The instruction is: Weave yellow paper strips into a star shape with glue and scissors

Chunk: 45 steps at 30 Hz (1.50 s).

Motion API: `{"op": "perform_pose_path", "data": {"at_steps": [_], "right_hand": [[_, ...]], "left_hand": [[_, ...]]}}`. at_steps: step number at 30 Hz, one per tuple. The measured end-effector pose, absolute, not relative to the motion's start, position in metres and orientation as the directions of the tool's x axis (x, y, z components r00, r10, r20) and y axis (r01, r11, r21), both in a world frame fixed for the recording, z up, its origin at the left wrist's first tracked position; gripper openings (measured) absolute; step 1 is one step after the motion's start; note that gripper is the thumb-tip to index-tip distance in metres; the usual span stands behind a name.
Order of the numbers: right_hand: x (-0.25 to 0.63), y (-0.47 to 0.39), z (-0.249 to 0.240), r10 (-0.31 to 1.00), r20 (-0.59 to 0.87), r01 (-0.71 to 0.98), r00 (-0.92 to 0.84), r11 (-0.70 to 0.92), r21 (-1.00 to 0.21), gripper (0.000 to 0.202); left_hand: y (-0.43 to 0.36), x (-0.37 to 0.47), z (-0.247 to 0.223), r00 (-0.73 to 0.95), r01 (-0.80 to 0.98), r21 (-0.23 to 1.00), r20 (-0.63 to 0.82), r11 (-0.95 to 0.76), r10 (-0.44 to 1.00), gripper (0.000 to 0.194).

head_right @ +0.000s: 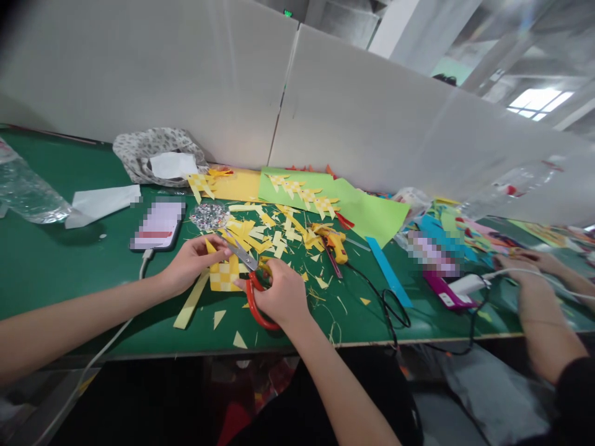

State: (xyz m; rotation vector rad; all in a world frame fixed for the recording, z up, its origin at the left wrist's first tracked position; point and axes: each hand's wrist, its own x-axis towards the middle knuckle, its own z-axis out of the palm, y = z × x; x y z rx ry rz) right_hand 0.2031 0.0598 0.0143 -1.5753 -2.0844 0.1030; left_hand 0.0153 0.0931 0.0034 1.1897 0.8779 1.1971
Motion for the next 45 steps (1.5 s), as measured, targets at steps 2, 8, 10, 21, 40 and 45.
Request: {"op": "perform_pose_path", "data": {"at_steps": [2, 8, 10, 21, 40, 45], "right_hand": [[0.203, 0.059, 0.014, 0.914, 0.362, 0.873, -0.185, 0.322, -0.367, 0.041], [0.204, 0.059, 0.014, 0.913, 0.368, 0.87, -0.177, 0.32, -0.376, 0.04], [0.204, 0.059, 0.015, 0.915, 0.363, 0.871, -0.173, 0.314, -0.377, 0.04], [0.199, 0.056, 0.016, 0.919, 0.361, 0.876, -0.155, 0.297, -0.381, 0.04], [0.202, 0.058, 0.018, 0.918, 0.355, 0.898, -0.178, 0.299, -0.323, 0.044], [0.203, 0.058, 0.017, 0.918, 0.355, 0.895, -0.178, 0.301, -0.33, 0.042]], "left_hand": [[0.093, 0.015, 0.004, 0.175, -0.218, 0.974, 0.106, -0.067, 0.979, 0.015], [0.091, 0.013, 0.01, 0.163, -0.198, 0.966, 0.201, -0.167, 0.966, 0.008], [0.091, 0.013, 0.01, 0.164, -0.196, 0.964, 0.212, -0.178, 0.964, 0.008], [0.089, 0.016, 0.011, 0.153, -0.216, 0.967, 0.166, -0.131, 0.974, 0.012], [0.089, 0.015, 0.013, 0.176, -0.178, 0.979, 0.129, -0.098, 0.976, 0.01], [0.089, 0.015, 0.01, 0.214, -0.162, 0.985, 0.097, -0.063, 0.972, 0.01]]}}
